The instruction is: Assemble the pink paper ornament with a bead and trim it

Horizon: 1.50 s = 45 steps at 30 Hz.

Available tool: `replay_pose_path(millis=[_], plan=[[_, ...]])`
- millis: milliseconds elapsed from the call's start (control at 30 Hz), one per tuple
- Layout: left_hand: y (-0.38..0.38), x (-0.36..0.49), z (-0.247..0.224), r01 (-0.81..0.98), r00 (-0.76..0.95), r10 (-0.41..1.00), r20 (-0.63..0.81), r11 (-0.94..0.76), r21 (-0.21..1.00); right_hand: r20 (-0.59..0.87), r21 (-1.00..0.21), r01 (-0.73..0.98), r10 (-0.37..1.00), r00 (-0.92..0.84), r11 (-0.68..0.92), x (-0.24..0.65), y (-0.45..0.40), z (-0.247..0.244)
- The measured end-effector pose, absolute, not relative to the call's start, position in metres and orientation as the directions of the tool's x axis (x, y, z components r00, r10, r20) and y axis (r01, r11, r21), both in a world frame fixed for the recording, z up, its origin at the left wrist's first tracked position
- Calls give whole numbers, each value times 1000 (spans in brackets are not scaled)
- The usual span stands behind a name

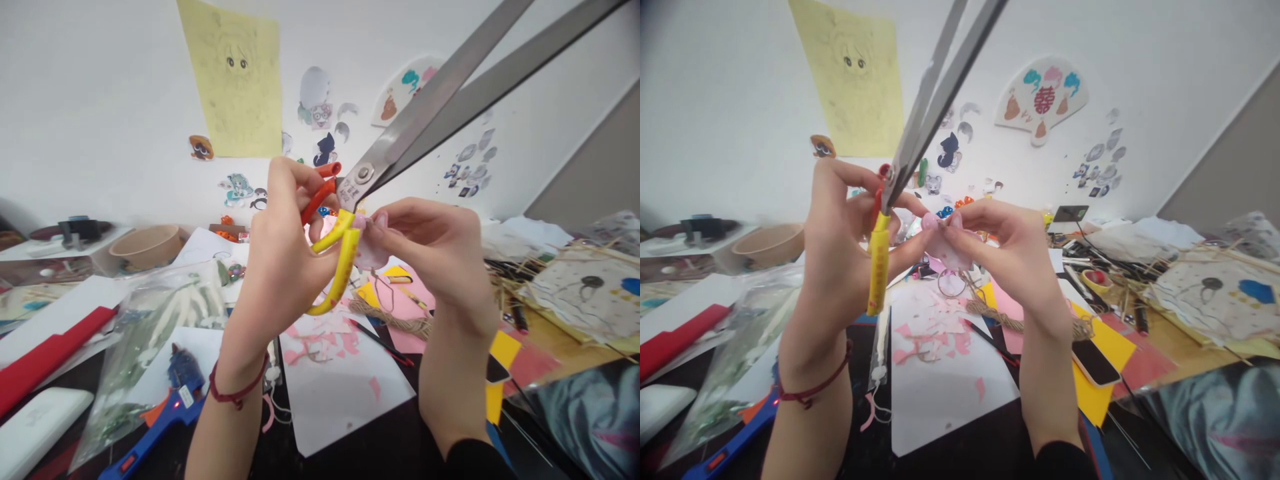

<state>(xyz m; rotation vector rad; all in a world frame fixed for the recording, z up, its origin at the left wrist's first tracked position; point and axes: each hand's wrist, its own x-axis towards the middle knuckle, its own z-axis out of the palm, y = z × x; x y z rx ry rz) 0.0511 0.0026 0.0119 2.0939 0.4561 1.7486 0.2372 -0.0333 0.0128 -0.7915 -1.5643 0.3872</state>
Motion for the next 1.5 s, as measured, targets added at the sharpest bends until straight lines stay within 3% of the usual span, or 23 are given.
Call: replay_pose_path(millis=[233, 400, 733, 1133, 1500], plan=[[-3, 53, 13, 78, 136, 349, 927, -937, 341, 753, -644, 237, 657, 35, 727, 238, -27, 12], [-4, 55, 13, 184, 94, 268, 959, -951, 248, 820, -568, 277, 560, 116, 775, 235, -31, 9], [1, 54, 12, 71, 153, 340, 928, -940, 333, 878, -434, 583, 468, 102, 687, 232, -45, 9], [4, 56, 13, -37, 136, 323, 937, -943, 331, 902, -394, 584, 421, 97, 709, 231, -40, 10], [6, 58, 12, 31, 144, 299, 943, -954, 298, 891, -413, 576, 443, 97, 705, 231, -47, 12]])
